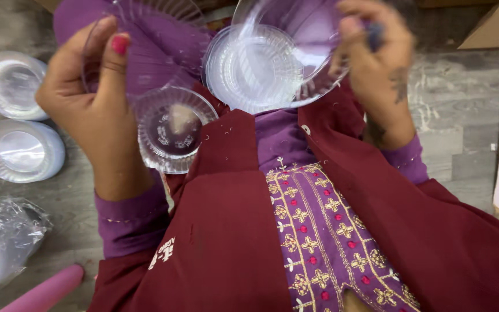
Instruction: The person sits on the floor and uses a small blue utility knife to trim the edges of clear plastic lids. They hold each lid in one hand and carefully cut around the rim with the other, then place the trimmed lid into a nearby cardboard box.
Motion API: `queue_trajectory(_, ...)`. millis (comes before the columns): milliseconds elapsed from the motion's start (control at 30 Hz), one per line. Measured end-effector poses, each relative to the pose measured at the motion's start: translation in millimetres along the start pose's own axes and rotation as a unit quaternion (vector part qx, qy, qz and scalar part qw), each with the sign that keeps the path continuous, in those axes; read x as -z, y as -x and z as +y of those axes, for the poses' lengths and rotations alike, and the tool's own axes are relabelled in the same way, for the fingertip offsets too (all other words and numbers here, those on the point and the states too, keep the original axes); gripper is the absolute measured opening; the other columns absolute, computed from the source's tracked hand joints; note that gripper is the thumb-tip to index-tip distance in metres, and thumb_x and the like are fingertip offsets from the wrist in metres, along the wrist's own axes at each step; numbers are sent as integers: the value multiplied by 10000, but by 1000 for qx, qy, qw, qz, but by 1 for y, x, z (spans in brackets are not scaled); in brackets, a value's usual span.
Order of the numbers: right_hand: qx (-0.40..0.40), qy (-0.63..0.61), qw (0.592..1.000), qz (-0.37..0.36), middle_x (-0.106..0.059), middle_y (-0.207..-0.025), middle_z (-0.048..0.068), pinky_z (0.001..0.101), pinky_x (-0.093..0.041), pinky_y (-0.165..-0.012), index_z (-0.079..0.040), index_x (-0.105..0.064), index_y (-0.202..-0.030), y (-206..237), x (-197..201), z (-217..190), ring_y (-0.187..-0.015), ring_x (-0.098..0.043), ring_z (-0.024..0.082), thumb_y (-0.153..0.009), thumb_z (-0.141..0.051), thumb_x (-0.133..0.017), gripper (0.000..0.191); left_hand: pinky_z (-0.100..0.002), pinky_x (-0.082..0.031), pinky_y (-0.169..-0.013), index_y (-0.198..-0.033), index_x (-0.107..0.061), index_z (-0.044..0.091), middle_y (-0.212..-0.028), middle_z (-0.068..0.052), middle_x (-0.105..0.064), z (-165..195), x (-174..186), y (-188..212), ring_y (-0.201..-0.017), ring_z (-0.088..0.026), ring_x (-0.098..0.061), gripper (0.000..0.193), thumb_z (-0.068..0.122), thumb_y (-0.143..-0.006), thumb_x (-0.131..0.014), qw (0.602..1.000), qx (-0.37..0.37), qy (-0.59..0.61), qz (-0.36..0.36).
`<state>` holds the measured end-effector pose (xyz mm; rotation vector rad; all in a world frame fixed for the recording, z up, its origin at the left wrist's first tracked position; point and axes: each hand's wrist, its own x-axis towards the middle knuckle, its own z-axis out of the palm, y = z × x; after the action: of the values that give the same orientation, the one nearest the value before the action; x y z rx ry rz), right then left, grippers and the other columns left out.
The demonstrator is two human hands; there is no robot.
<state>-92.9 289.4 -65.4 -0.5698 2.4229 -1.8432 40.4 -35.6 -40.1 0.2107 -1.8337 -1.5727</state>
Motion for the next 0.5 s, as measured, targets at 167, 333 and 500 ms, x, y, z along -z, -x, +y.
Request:
queue_trajectory(167,103,393,896,-180,-708,-1058,233,372,-537,-779,68,-595,-1354,-10,4,-14,-936,-685,306,-1071,-202,-747,419,-237,-637,-900,-1173,-709,8,-1058,-74,-761,13,2,-4,-966,-119,-757,168,40,-1008,-722,989,118,79,-42)
queue_trajectory(333,73,155,966,-193,-680,-1103,145,313,-519,-906,20,-575,-1397,-3,2,-45,-1009,-663,194,-1113,-87,-546,304,-234,-615,-746,-1137,-728,-36,-982,-89,-775,29,-8,3,-829,-129,-759,159,-33,-982,-764,967,179,75,-163)
queue_trajectory(500,225,159,926,-256,-661,-1107,148,315,-513,-865,13,-645,-1280,-11,5,-64,-996,-639,226,-1096,-2,-526,220,-206,-572,-700,-1087,-786,-2,-901,-67,-787,35,-32,-1,-783,-73,-729,149,33,-942,-790,921,155,33,-355)
